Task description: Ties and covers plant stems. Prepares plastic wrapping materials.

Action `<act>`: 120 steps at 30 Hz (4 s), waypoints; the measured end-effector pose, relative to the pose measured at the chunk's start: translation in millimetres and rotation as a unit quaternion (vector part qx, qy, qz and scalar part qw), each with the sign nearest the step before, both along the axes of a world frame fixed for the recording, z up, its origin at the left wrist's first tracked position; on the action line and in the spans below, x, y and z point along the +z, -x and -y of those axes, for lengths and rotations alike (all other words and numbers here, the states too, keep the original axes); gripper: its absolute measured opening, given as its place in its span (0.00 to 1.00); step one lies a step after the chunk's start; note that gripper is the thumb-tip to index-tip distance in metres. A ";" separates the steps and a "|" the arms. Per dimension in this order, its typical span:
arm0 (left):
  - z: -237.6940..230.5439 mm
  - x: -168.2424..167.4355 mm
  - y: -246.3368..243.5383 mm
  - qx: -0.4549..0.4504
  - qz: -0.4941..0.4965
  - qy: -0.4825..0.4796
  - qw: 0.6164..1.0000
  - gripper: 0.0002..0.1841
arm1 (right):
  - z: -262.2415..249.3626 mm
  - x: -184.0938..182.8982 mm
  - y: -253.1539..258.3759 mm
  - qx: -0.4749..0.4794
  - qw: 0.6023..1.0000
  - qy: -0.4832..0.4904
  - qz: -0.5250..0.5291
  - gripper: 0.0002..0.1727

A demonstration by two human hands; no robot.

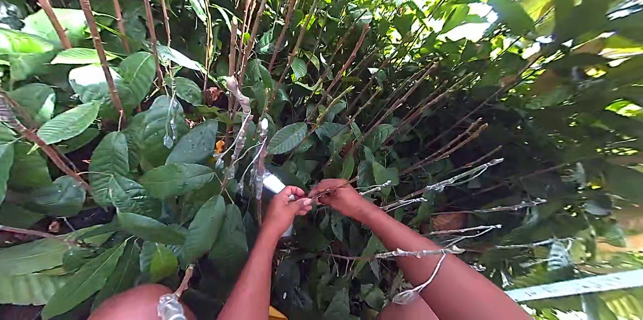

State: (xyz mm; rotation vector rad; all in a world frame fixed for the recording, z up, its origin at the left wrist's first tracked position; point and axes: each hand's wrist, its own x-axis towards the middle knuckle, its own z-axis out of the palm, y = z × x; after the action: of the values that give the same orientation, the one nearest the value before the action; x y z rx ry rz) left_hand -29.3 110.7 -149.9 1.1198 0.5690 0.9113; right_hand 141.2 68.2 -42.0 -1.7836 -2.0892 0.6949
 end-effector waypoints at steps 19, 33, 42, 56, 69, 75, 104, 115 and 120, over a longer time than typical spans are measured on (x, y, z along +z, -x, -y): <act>27.6 -10.6 -10.0 0.004 -0.184 -0.241 0.953 0.14 | 10.7 85.6 71.3 0.034 0.983 0.166 0.074 0.18; 25.5 2.6 9.0 0.022 -0.243 -0.266 0.932 0.12 | 40.7 85.6 70.0 0.042 0.990 0.131 0.014 0.15; 25.8 10.4 14.5 0.045 -0.215 -0.207 0.953 0.12 | 36.0 95.4 85.4 0.080 0.982 0.134 0.105 0.16; 23.7 2.6 15.6 0.054 -0.171 -0.250 0.951 0.09 | -3.7 70.1 14.9 0.058 0.944 0.172 0.277 0.20; 39.5 15.8 12.5 0.013 -0.266 -0.280 0.922 0.13 | 34.9 83.3 63.4 0.071 0.979 0.186 0.042 0.17; 32.9 3.1 18.7 0.204 -0.204 -0.253 0.923 0.07 | 46.8 57.0 25.5 0.078 0.913 0.163 0.366 0.15; 41.6 34.1 10.3 0.152 -0.263 -0.283 0.910 0.12 | 28.7 95.7 19.0 0.018 0.940 0.139 0.311 0.18; 34.4 40.5 -0.2 0.150 -0.209 -0.271 0.928 0.13 | 60.7 119.3 1.0 -0.031 0.959 0.146 0.239 0.12; 38.6 46.4 1.7 0.146 -0.250 -0.302 0.908 0.14 | 77.2 137.0 37.2 -0.018 0.984 0.150 0.095 0.14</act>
State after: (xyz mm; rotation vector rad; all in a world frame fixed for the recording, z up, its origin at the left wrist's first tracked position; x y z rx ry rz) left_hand -31.0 72.1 -103.5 1.8959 0.9262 1.1004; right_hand 104.0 -9.1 95.0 -2.1180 -2.1588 0.9037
